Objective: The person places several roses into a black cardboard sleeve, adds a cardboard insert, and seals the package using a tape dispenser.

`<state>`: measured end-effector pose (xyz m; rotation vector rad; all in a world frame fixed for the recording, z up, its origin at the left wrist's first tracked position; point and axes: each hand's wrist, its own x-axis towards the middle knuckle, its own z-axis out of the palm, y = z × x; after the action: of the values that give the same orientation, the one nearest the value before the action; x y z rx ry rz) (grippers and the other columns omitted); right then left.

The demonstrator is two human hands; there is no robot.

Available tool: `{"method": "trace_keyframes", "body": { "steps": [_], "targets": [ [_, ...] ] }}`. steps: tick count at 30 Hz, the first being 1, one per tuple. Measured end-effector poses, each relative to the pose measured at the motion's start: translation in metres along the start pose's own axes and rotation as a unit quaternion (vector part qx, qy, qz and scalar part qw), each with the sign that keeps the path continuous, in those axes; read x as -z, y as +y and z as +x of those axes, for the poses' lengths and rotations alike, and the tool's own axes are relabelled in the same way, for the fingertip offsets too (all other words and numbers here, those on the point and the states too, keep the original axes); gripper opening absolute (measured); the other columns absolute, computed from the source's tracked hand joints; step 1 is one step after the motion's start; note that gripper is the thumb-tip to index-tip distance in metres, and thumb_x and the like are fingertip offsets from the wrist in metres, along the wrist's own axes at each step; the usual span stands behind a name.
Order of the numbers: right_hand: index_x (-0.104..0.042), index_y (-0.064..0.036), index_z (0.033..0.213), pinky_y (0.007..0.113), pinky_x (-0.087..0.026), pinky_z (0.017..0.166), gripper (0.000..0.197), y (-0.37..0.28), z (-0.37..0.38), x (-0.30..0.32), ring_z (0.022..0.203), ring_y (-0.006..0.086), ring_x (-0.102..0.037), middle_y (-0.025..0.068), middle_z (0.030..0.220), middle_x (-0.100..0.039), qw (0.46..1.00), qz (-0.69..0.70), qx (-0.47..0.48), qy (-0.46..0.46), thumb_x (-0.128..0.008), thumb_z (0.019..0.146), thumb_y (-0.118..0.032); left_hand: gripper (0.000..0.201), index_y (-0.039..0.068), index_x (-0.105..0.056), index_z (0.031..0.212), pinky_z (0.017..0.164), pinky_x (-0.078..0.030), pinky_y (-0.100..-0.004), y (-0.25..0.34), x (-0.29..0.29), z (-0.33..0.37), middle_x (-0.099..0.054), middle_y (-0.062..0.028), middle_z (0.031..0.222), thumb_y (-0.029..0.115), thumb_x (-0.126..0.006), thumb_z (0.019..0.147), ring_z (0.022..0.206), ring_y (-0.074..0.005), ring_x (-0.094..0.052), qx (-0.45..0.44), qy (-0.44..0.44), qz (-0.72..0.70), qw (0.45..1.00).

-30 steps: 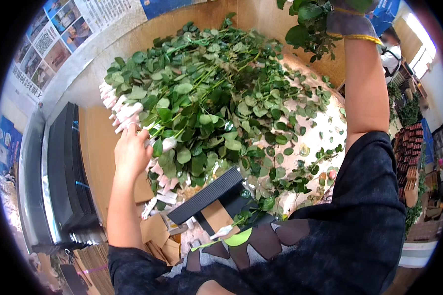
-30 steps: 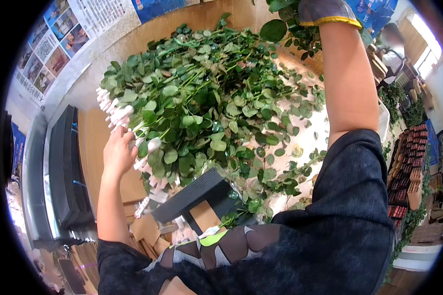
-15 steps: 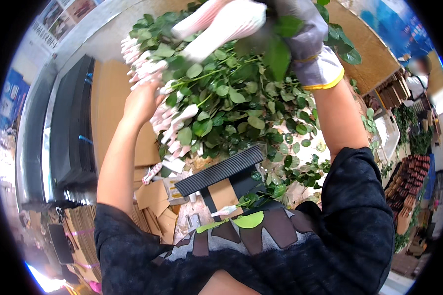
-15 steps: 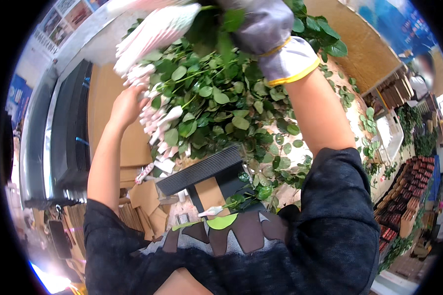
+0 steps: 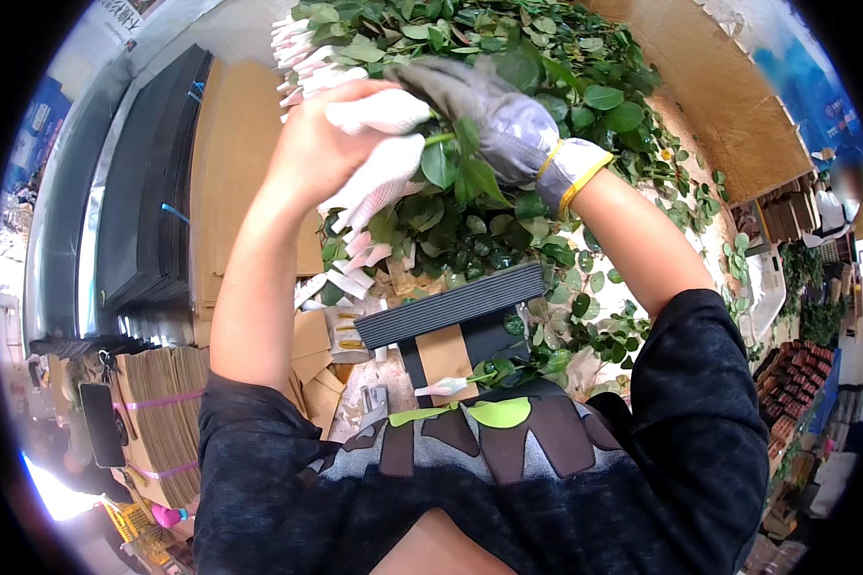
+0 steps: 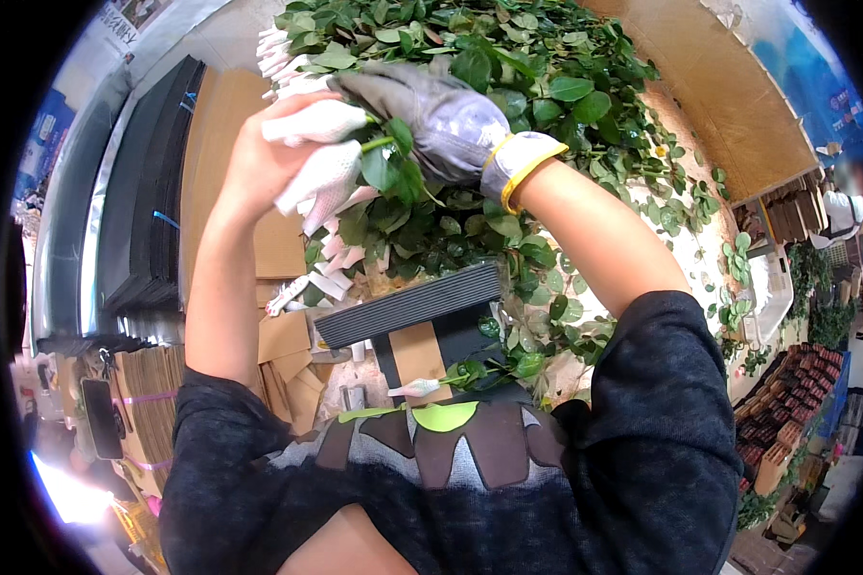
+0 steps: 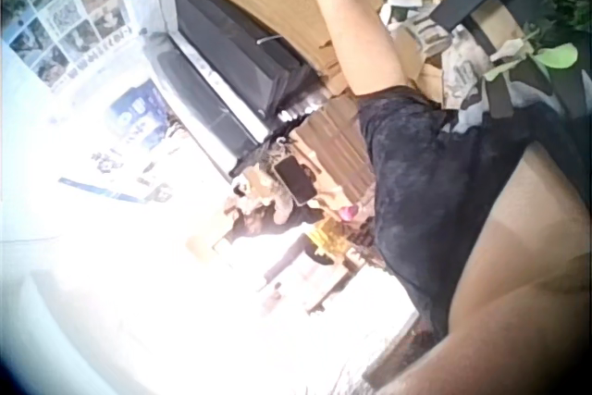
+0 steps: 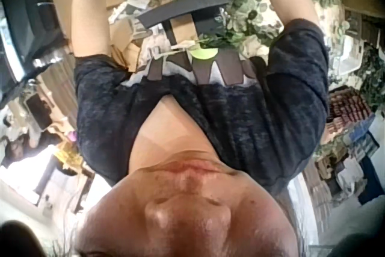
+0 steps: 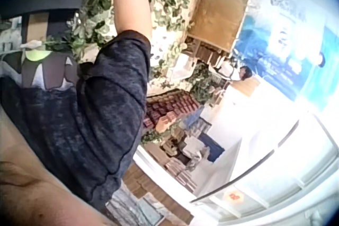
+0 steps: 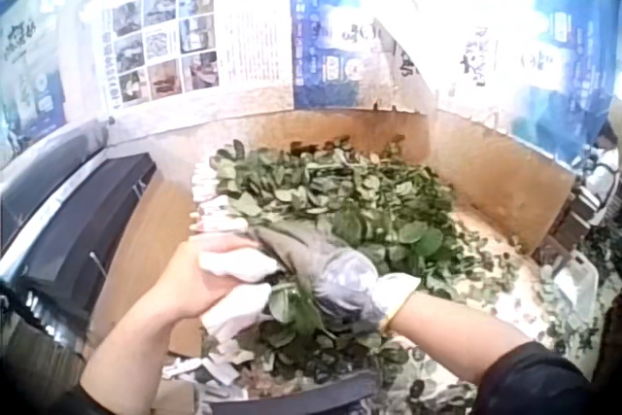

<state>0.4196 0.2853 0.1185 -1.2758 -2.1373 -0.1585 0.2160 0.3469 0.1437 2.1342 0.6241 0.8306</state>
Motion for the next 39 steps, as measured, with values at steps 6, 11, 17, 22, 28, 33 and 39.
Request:
{"method": "trace_keyframes", "body": {
  "steps": [6,11,17,22,28,33,39],
  "targets": [
    [-0.031,-0.0178,0.143,0.041,-0.045,0.098,0.084,-0.007,-0.006,0.008,0.119,0.033,-0.051,0.0155,0.133,-0.05,0.994,0.029,-0.03,-0.103,-0.067,0.069,-0.001,0.033,0.002,-0.068,0.107,0.081,-0.049,-0.0269,0.006,-0.006,-0.002,-0.068,-0.0051,0.099,0.004,-0.071,0.075,0.091,-0.012,-0.062,0.069,-0.004,0.035,0.997],
    [-0.036,-0.0205,0.14,0.039,-0.051,0.089,0.076,-0.01,0.005,0.031,0.108,0.0321,-0.06,0.0131,0.123,-0.06,0.971,0.005,-0.143,-0.191,-0.064,0.074,0.003,0.047,0.007,-0.058,0.123,0.077,-0.051,-0.0272,-0.038,0.006,-0.009,-0.062,-0.0055,0.111,0.012,-0.072,0.078,0.089,-0.0143,-0.061,0.084,-0.006,-0.349,0.933],
    [-0.049,-0.0134,0.131,0.038,-0.051,0.087,0.059,0.076,-0.048,0.168,0.106,0.0294,-0.061,0.0135,0.12,-0.061,0.959,0.042,-0.221,0.174,-0.068,0.075,-0.011,0.06,0.01,-0.052,0.127,0.092,-0.045,-0.0413,-0.113,-0.061,-0.068,-0.056,-0.0127,0.118,0.026,-0.076,0.075,0.105,-0.0295,-0.055,-0.002,-0.062,0.146,0.987],
    [-0.05,-0.0115,0.129,0.038,-0.051,0.086,0.057,0.077,-0.094,0.284,0.105,0.0285,-0.062,0.0138,0.118,-0.061,0.896,-0.011,-0.28,0.345,-0.067,0.075,-0.02,0.06,0.017,-0.053,0.13,0.091,-0.043,-0.042,-0.111,-0.087,-0.053,-0.055,-0.0138,0.115,0.027,-0.074,0.074,0.106,-0.0337,-0.052,-0.028,-0.059,0.2,0.978],
    [-0.052,-0.0092,0.128,0.038,-0.051,0.086,0.058,0.038,-0.104,0.311,0.103,0.0274,-0.062,0.0141,0.117,-0.062,0.879,0.05,-0.253,0.402,-0.066,0.076,-0.03,0.029,0.002,-0.06,0.106,0.082,-0.047,-0.0331,-0.11,-0.057,-0.005,-0.067,-0.0079,0.092,0.027,-0.049,0.096,0.087,-0.0187,-0.062,0.208,0.082,-0.276,0.935],
    [-0.054,-0.0073,0.126,0.038,-0.051,0.086,0.06,-0.037,-0.087,0.287,0.102,0.0265,-0.063,0.0143,0.115,-0.063,0.896,0.127,-0.192,0.381,-0.065,0.076,-0.039,0.033,0.002,-0.053,0.117,0.077,-0.047,-0.0305,-0.084,-0.023,0.004,-0.062,-0.0099,0.104,0.027,-0.044,0.098,0.091,-0.0163,-0.058,0.354,0.142,-0.367,0.849],
    [-0.057,-0.0086,0.123,0.039,-0.05,0.087,0.055,-0.131,-0.096,0.178,0.098,0.0271,-0.064,0.0125,0.11,-0.066,0.987,-0.062,-0.127,0.077,-0.066,0.076,-0.034,0.046,0.003,-0.047,0.129,0.096,-0.042,-0.0373,0.004,-0.046,-0.135,-0.041,-0.0172,0.126,0.013,-0.06,0.086,0.114,-0.0264,-0.048,0.053,0.251,0.043,0.966]
  ]
}}
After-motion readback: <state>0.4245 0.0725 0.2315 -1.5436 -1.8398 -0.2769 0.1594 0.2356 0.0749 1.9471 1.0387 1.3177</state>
